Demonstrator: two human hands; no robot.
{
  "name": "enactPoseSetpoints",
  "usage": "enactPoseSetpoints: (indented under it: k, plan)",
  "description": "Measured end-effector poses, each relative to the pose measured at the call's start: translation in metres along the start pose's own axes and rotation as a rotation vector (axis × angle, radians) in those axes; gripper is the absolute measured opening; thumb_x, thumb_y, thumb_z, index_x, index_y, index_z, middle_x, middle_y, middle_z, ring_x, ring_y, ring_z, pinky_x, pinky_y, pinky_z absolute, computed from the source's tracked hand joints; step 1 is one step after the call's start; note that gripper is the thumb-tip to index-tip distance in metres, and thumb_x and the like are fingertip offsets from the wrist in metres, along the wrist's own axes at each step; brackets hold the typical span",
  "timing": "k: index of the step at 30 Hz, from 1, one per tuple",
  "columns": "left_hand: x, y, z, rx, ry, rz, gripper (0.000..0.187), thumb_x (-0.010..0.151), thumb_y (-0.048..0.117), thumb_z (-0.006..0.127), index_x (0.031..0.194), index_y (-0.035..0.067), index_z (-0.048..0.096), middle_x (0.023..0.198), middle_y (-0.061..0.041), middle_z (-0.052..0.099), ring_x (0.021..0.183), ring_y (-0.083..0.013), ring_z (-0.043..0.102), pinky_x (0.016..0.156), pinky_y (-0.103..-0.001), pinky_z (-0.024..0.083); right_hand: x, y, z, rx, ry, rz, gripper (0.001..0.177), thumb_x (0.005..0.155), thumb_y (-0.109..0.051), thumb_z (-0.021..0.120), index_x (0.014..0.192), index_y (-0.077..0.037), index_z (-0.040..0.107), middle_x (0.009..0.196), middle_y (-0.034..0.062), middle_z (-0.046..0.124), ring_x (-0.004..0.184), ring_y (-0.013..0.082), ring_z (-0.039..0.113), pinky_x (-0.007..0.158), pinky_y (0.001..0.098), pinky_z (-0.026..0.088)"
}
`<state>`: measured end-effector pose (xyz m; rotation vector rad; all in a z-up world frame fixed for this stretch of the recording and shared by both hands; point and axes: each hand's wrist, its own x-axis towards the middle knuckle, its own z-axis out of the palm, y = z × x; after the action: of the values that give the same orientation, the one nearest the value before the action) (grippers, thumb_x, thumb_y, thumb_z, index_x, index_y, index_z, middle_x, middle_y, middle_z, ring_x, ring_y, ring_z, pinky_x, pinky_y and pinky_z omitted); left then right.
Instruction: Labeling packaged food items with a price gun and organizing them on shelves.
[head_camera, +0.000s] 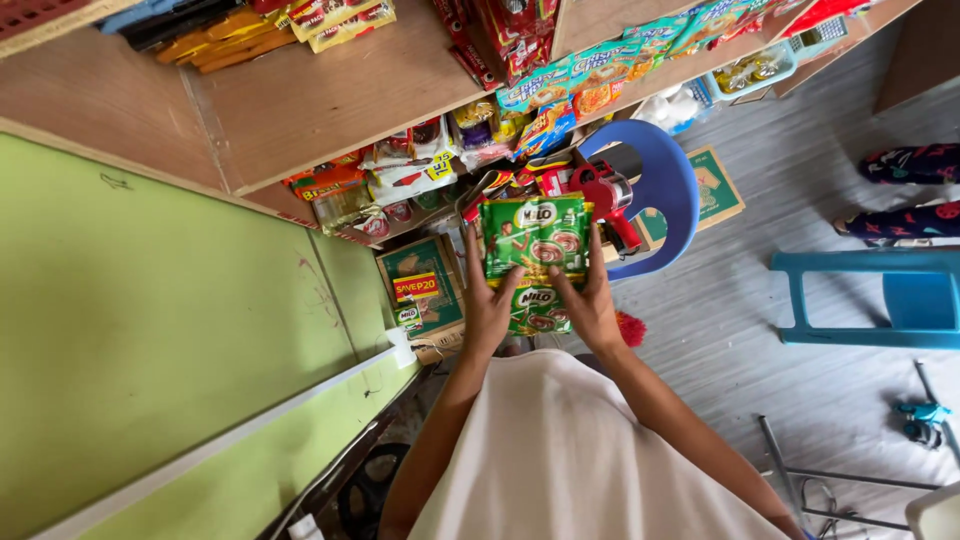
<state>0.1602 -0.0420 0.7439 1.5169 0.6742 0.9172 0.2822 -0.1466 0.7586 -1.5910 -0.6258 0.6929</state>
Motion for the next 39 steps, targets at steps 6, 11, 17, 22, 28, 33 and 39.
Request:
enactPoseSetpoints:
  k: [6, 11, 17, 22, 28, 33, 39]
  plan:
    - [0.006, -0.023, -0.008, 0.010, -0.142, 0.015, 0.074, 0.101, 0.012, 0.070, 0.162, 0.003, 0.031, 0.156, -0.023, 0.051, 0.136, -0.0285, 0.058, 0.109, -0.038, 0.051, 0.000, 0.021, 0.001, 0.010, 0.101, 0.036, 0.088, 0.097, -0.011, 0.069, 0.166, -0.006, 0.016, 0.138, 0.0137, 0.059, 0.115, 0.0150, 0.061, 0.092, 0.0293, 0.054]
    - [0.001, -0.011, -0.010, 0.138, -0.176, 0.094, 0.074, 0.098, 0.015, 0.075, 0.160, 0.004, 0.034, 0.140, -0.022, 0.061, 0.123, -0.0298, 0.066, 0.101, -0.038, 0.055, -0.010, -0.001, 0.002, 0.110, 0.116, -0.019, 0.085, 0.098, -0.010, 0.069, 0.166, -0.006, 0.018, 0.146, 0.0153, 0.055, 0.127, 0.0194, 0.058, 0.100, 0.0343, 0.054]
    - [-0.006, -0.005, 0.001, 0.170, -0.156, 0.048, 0.074, 0.094, 0.018, 0.078, 0.154, 0.004, 0.038, 0.122, -0.016, 0.070, 0.109, -0.0294, 0.072, 0.092, -0.038, 0.057, -0.012, 0.001, 0.001, 0.203, 0.054, -0.046, 0.100, 0.090, -0.016, 0.077, 0.165, -0.007, 0.013, 0.163, 0.0160, 0.034, 0.148, 0.0278, 0.039, 0.113, 0.0441, 0.047]
    - [-0.008, 0.022, 0.016, 0.318, -0.159, 0.182, 0.058, 0.091, 0.011, 0.080, 0.144, 0.009, 0.056, 0.129, -0.015, 0.070, 0.117, -0.0336, 0.072, 0.099, -0.039, 0.057, 0.001, 0.041, -0.015, 0.288, -0.080, -0.110, 0.129, 0.077, -0.031, 0.089, 0.165, -0.010, -0.002, 0.165, 0.0146, 0.022, 0.152, 0.0313, 0.028, 0.120, 0.0484, 0.038]
    - [0.005, 0.062, 0.038, 0.297, -0.432, 0.213, 0.079, 0.082, 0.029, 0.081, 0.150, 0.005, 0.048, 0.145, -0.019, 0.056, 0.130, -0.0353, 0.055, 0.110, -0.044, 0.044, 0.029, 0.061, -0.055, 0.609, -0.222, 0.156, 0.103, 0.083, -0.061, 0.073, 0.159, -0.005, 0.032, 0.153, 0.0184, 0.050, 0.140, 0.0340, 0.048, 0.118, 0.0499, 0.039]
    - [0.003, 0.044, 0.065, 0.419, -0.334, 0.180, 0.072, 0.088, 0.037, 0.082, 0.150, 0.013, 0.055, 0.147, -0.011, 0.060, 0.137, -0.0303, 0.056, 0.120, -0.043, 0.040, 0.065, 0.016, -0.069, 1.182, -0.182, 0.295, 0.084, 0.092, -0.069, 0.055, 0.152, -0.012, 0.047, 0.143, 0.0127, 0.058, 0.127, 0.0318, 0.060, 0.111, 0.0504, 0.047]
    - [-0.011, 0.024, 0.086, 0.374, -0.071, -0.044, 0.089, 0.076, 0.031, 0.092, 0.147, 0.002, 0.045, 0.141, -0.018, 0.054, 0.130, -0.0332, 0.055, 0.108, -0.042, 0.046, 0.098, 0.036, -0.102, 1.235, -0.163, 0.398, 0.078, 0.097, -0.069, 0.051, 0.150, -0.013, 0.050, 0.143, 0.0114, 0.059, 0.126, 0.0305, 0.061, 0.109, 0.0511, 0.049]
